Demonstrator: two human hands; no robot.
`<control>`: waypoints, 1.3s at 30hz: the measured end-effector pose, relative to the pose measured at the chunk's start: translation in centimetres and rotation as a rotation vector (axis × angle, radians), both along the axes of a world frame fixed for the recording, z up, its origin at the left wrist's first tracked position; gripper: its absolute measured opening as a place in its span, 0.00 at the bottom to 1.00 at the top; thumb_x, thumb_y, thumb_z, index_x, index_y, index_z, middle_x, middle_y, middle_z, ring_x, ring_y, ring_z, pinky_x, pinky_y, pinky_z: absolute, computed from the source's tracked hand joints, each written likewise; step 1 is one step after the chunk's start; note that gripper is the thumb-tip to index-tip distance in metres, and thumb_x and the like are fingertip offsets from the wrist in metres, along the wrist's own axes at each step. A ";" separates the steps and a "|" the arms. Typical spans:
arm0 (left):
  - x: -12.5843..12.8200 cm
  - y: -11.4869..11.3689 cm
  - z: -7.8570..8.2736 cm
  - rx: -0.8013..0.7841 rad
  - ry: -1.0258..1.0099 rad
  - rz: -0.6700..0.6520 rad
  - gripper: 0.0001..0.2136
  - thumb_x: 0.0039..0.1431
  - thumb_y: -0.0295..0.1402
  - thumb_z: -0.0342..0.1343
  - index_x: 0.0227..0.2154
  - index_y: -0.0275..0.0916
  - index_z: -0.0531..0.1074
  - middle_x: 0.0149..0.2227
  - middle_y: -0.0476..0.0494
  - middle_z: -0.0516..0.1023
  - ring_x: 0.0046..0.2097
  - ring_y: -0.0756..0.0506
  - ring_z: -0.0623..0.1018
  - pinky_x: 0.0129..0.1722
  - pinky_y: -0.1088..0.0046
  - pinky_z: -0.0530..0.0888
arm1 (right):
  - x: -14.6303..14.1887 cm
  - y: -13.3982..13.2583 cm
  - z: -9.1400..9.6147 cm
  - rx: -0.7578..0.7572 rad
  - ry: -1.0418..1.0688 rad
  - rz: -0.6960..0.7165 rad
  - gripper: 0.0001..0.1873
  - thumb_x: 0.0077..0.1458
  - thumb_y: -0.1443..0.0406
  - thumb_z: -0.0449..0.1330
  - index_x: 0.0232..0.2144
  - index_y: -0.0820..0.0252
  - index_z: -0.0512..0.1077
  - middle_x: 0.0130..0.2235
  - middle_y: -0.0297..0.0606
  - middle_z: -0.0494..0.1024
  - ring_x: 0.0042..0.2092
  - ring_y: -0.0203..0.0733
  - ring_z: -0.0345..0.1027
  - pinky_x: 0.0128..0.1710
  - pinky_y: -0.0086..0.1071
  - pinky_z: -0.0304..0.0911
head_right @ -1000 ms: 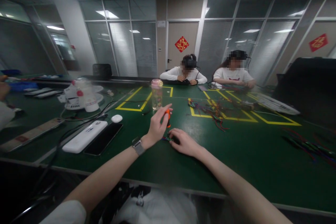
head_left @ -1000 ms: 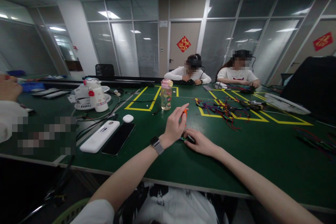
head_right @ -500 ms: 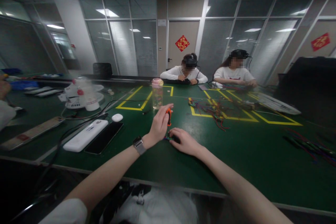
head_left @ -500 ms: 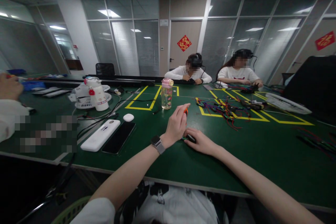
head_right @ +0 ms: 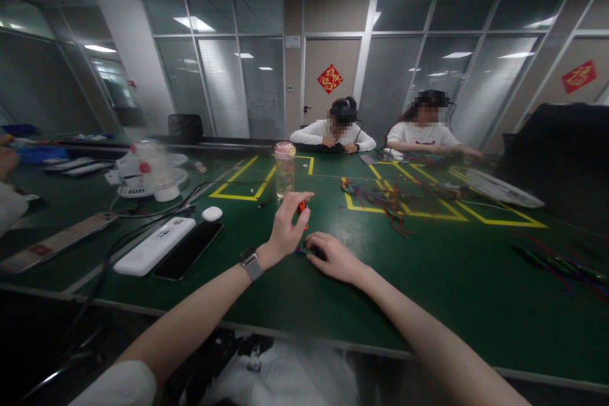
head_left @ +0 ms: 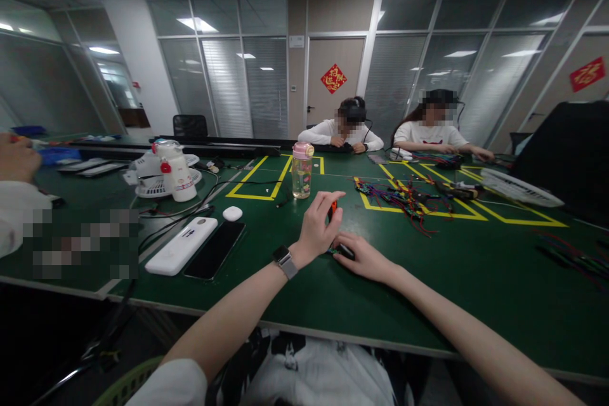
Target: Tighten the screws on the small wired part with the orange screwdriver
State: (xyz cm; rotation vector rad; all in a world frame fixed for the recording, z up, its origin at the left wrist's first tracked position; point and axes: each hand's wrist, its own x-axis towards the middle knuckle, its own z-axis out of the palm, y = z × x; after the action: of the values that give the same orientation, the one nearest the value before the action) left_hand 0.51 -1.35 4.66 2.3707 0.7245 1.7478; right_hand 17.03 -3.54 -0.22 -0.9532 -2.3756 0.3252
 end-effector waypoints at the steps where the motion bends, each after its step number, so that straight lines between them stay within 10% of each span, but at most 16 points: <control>1: -0.1 0.0 0.0 -0.013 0.002 -0.033 0.15 0.66 0.29 0.41 0.52 0.39 0.65 0.46 0.41 0.71 0.45 0.47 0.73 0.47 0.69 0.71 | 0.0 0.0 0.0 0.002 -0.001 0.004 0.05 0.56 0.69 0.56 0.37 0.59 0.68 0.41 0.41 0.73 0.43 0.45 0.68 0.45 0.38 0.65; 15: 0.1 0.0 -0.1 0.048 -0.024 0.025 0.12 0.64 0.34 0.52 0.48 0.39 0.69 0.37 0.46 0.72 0.37 0.50 0.71 0.40 0.74 0.71 | 0.0 0.1 -0.2 -0.001 -0.002 0.001 0.05 0.56 0.69 0.57 0.37 0.59 0.68 0.41 0.41 0.73 0.43 0.45 0.68 0.45 0.38 0.65; 24: 0.2 -0.5 -0.3 -0.019 -0.015 -0.081 0.16 0.68 0.29 0.39 0.56 0.39 0.62 0.49 0.40 0.70 0.49 0.47 0.72 0.50 0.69 0.70 | 0.0 0.3 -0.3 0.005 0.004 0.006 0.06 0.55 0.69 0.57 0.37 0.59 0.70 0.41 0.41 0.74 0.43 0.45 0.68 0.46 0.39 0.65; 34: 0.5 0.0 -0.7 0.079 -0.052 0.073 0.11 0.62 0.36 0.53 0.46 0.40 0.70 0.37 0.46 0.65 0.39 0.49 0.70 0.41 0.72 0.72 | 0.1 0.3 -0.5 0.007 0.003 -0.006 0.09 0.55 0.69 0.57 0.41 0.60 0.71 0.42 0.42 0.75 0.44 0.46 0.69 0.46 0.39 0.65; 39: 0.3 -0.4 -0.4 0.046 -0.040 -0.012 0.16 0.67 0.31 0.42 0.55 0.40 0.64 0.46 0.41 0.68 0.47 0.47 0.71 0.48 0.69 0.71 | 0.0 0.2 -0.4 0.008 0.000 -0.003 0.07 0.55 0.69 0.57 0.39 0.60 0.70 0.42 0.42 0.75 0.43 0.46 0.68 0.46 0.39 0.65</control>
State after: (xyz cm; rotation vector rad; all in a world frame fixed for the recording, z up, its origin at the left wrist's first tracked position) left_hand 0.83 -1.75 4.27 2.3569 0.6702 1.8200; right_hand 17.04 -3.30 -0.59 -0.9536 -2.3738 0.3145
